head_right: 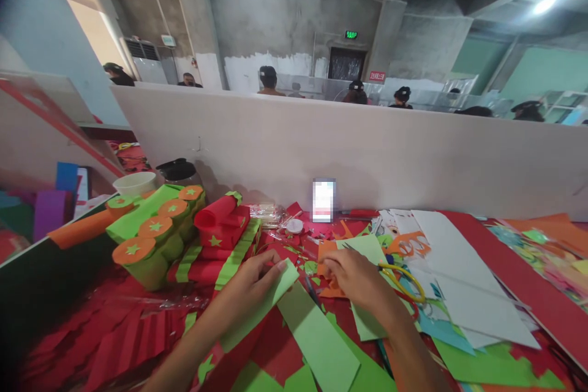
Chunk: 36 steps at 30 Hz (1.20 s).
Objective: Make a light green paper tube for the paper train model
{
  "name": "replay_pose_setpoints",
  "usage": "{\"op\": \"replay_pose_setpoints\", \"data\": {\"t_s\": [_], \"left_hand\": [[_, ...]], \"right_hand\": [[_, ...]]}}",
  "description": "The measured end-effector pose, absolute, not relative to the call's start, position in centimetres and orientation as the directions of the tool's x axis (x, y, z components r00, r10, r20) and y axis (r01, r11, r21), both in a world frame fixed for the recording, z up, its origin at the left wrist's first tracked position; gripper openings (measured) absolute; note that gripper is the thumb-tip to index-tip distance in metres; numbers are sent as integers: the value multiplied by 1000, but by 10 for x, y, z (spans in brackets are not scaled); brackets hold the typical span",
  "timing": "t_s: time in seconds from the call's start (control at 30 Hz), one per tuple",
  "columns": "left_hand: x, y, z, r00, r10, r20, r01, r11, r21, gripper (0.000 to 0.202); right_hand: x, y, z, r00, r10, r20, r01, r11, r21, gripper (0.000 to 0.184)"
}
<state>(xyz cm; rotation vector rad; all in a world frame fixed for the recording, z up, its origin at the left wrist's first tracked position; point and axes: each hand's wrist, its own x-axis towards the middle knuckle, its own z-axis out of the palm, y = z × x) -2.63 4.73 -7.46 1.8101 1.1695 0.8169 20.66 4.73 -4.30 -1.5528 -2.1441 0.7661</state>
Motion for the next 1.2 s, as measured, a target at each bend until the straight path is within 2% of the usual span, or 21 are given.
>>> {"op": "replay_pose_setpoints", "data": {"t_s": [0.1, 0.17, 0.3, 0.4, 0.5, 0.6, 0.77, 0.9, 1.03, 1.2], "left_hand": [[-24, 48, -80, 371, 925, 81, 400, -238, 885, 34], [-22, 47, -84, 367, 927, 73, 415, -234, 879, 34], [-20, 47, -92, 361, 928, 97, 431, -258, 865, 31], [-20, 48, -94, 367, 922, 123, 445, -290, 847, 28], [-21, 50, -94, 357, 925, 131, 474, -300, 828, 29], [-22, 49, -92, 338, 932, 133, 533, -306, 788, 26], [-20, 46, -91, 345, 929, 134, 610, -331, 720, 27], [-19, 45, -89, 362, 923, 132, 597, -338, 728, 28], [-20, 46, -86, 339, 930, 139, 602, -328, 728, 29], [-22, 46, -86, 325, 935, 140, 620, -322, 715, 27]], "right_hand": [[193, 42, -42, -370, 929, 19, 557, 238, -796, 17], [180, 40, -46, -403, 915, 5, 498, 224, -838, 16], [163, 40, -60, -343, 938, 55, 525, 240, -817, 9], [161, 43, -65, -329, 941, 84, 454, 235, -860, 7], [162, 44, -65, -285, 953, 99, 396, 211, -894, 10], [162, 44, -63, -239, 964, 119, 408, 211, -888, 11], [162, 45, -65, -291, 952, 98, 415, 217, -883, 16], [162, 46, -68, -312, 947, 81, 412, 212, -886, 17], [162, 45, -66, -239, 961, 140, 476, 241, -846, 22], [163, 44, -61, -280, 952, 125, 468, 249, -848, 24]]}}
